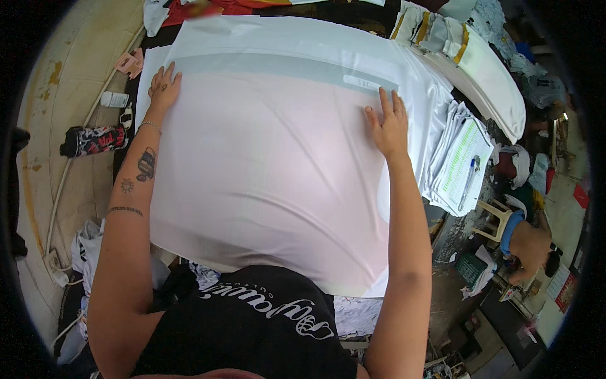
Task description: The person lays a red and white jersey on a table, uses shears to cut a white fabric piece along the jersey's outline, then folds and sets aside the cut piece. The process is repeated with another jersey.
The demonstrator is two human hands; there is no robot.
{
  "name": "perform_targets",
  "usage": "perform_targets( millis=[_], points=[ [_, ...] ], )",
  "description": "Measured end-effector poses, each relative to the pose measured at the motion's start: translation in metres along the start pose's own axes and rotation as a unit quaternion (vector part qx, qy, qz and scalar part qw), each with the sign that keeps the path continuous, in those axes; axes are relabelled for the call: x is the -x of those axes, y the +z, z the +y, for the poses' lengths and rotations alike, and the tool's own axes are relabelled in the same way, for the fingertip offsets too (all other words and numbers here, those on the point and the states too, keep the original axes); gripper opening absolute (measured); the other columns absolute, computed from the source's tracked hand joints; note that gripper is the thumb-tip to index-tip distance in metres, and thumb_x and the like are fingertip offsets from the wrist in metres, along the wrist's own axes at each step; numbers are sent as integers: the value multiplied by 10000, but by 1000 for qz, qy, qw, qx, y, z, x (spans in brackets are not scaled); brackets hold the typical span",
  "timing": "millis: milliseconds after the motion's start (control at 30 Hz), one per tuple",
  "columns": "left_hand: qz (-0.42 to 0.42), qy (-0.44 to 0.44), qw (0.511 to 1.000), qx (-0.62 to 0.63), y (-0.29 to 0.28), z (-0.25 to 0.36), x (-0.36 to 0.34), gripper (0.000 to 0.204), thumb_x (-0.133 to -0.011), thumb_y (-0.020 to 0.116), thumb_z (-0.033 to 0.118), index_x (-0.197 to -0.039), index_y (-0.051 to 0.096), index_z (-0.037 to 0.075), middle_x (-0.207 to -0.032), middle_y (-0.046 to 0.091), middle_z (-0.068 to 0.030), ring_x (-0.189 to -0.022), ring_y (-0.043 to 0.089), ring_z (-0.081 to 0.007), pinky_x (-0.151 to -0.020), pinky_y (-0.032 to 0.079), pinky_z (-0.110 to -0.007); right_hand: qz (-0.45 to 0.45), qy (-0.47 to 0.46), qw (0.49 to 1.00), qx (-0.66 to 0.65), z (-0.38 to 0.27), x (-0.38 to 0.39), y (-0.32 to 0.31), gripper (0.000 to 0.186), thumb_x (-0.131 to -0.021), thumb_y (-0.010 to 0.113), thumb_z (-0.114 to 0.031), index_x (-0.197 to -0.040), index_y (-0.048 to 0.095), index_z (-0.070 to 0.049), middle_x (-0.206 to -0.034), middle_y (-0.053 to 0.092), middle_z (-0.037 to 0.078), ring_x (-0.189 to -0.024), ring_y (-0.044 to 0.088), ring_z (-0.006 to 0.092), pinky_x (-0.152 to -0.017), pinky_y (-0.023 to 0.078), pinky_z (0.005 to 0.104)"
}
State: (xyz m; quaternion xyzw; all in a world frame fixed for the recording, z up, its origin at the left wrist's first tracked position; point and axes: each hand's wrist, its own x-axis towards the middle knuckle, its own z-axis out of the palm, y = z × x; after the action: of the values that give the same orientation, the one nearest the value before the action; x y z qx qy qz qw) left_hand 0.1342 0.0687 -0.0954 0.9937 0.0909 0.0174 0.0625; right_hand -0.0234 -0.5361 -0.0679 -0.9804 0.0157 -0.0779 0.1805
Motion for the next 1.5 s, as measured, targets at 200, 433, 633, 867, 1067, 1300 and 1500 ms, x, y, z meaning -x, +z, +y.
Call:
perform_targets(
  millis=[200,433,633,867,1067,1300,1500],
  points=[
    [70,13,997,-15,36,0,-7,700,-1040,447,602,-1649,328,277,-1711,241,-161,-1582,185,-366,-1220,135,-667,18,47,987,155,43,-9,26,690,-1062,433,-579,-1649,337,-230,-1684,301,215,-1557,260,415,-1259,185,556],
    [87,77,984,135,34,-47,-36,650,-1047,501,509,-1608,414,193,-1609,421,-207,-1507,356,-379,-1226,275,-522,22,2,996,90,51,-17,-7,651,-1020,589,-453,-1594,439,-186,-1632,369,253,-1511,338,423,-1232,274,522],
    [153,-58,983,89,-28,-92,186,484,-972,604,151,-1426,554,-8,-1311,621,-239,-1281,550,-408,-1138,381,-507,38,49,998,29,54,151,-111,412,-901,741,-91,-1288,627,-12,-1250,630,251,-1134,569,464,-990,472,501],
    [79,-101,992,14,-4,-127,292,589,-994,567,345,-1550,466,179,-1587,428,-155,-1504,322,-371,-1185,233,-654,-36,259,961,89,70,419,-147,392,-938,670,-57,-1328,673,-93,-1282,570,235,-1191,532,417,-1018,452,494],
    [76,166,949,256,-14,114,274,550,-883,620,7,-1430,570,37,-1417,595,-197,-1353,533,-365,-1176,394,-470,-2,261,964,47,108,458,-141,489,-886,673,-26,-1362,653,-139,-1220,561,267,-1128,567,436,-1007,475,499],
    [-92,511,821,235,11,390,419,466,-939,583,65,-1403,594,103,-1426,581,-169,-1315,541,-362,-1116,435,-463,-73,298,947,-92,123,536,-185,581,-856,705,15,-1375,546,-193,-1144,564,237,-992,620,441,-920,529,469],
    [-107,566,775,258,-30,407,522,467,-878,659,130,-1339,594,86,-1371,598,-165,-1251,559,-387,-1110,425,-479,15,494,702,-513,60,671,-185,685,-901,758,-2,-1513,462,-86,-925,676,49,-716,640,129,-634,536,292]
  ],
)
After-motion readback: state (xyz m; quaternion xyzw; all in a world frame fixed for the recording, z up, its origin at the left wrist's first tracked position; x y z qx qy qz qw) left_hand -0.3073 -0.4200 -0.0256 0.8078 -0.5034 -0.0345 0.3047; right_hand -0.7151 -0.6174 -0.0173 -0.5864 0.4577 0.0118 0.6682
